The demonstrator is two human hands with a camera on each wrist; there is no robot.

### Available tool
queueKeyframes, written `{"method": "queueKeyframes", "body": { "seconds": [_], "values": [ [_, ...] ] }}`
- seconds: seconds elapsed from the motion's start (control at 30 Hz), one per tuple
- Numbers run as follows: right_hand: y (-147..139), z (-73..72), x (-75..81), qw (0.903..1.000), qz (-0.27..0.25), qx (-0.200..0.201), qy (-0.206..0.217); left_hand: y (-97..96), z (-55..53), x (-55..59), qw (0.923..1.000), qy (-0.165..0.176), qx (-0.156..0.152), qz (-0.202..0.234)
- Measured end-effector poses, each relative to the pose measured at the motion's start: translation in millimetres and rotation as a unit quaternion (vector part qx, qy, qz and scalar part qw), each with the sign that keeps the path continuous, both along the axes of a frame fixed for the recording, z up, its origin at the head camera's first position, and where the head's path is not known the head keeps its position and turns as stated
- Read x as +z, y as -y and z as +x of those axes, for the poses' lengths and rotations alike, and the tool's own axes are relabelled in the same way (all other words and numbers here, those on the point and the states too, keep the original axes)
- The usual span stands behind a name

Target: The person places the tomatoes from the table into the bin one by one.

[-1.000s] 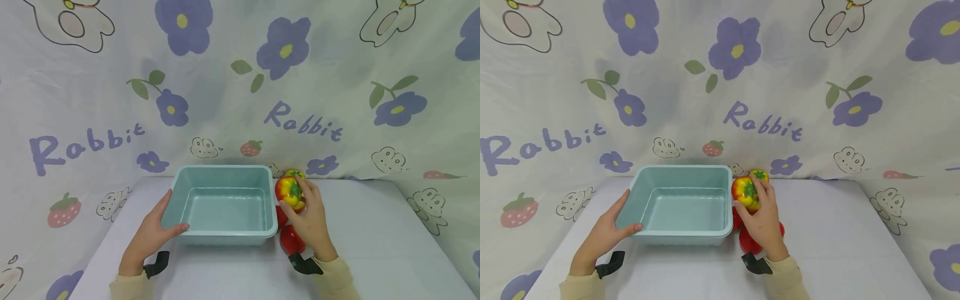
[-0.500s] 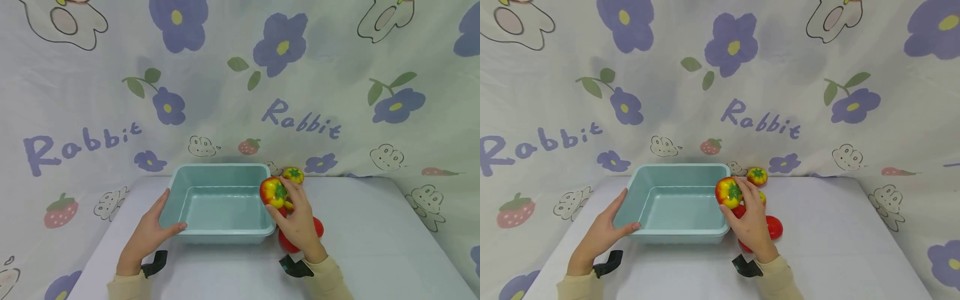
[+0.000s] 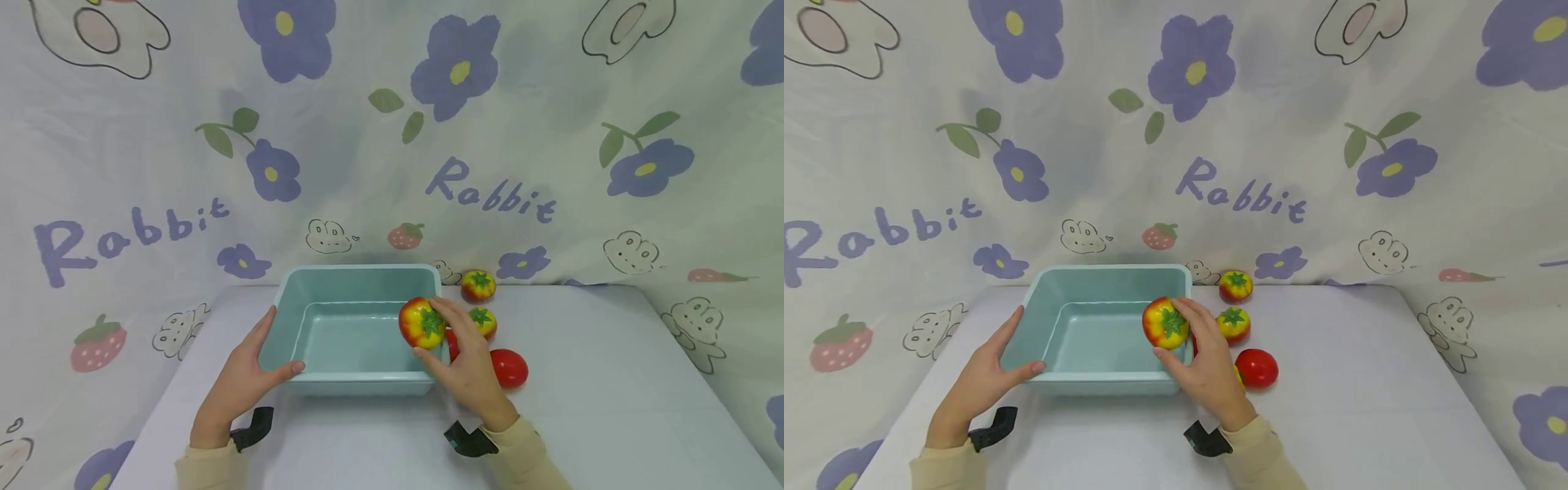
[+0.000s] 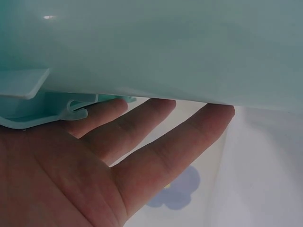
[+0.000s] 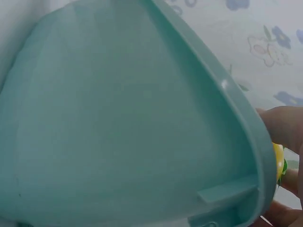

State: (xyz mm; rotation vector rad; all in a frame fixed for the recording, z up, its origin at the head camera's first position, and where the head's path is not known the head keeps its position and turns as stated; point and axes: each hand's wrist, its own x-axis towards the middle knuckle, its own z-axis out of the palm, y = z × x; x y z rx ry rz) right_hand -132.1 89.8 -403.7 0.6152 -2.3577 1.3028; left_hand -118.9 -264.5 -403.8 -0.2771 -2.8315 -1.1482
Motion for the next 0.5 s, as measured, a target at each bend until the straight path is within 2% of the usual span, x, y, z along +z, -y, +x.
{"method": "queueKeyframes", "body": {
  "seconds": [0.17, 0.37, 0.5],
  "values": [
    [5.0, 1.4, -2.5, 0.9996, 0.019, 0.006, 0.017, 0.2, 0.2, 0.3, 1.0, -0.004, 0.0, -0.003],
    [6.2, 2.1, -4.8, 0.9988, 0.038, -0.014, 0.029, 0.0, -1.0, 0.7, 0.9999, -0.002, 0.007, -0.013],
    [5.3, 1.7, -6.0, 0.9986, 0.04, -0.01, 0.032, -0.1, -1.2, 0.9, 0.9998, 0.002, 0.011, -0.019]
  ]
}}
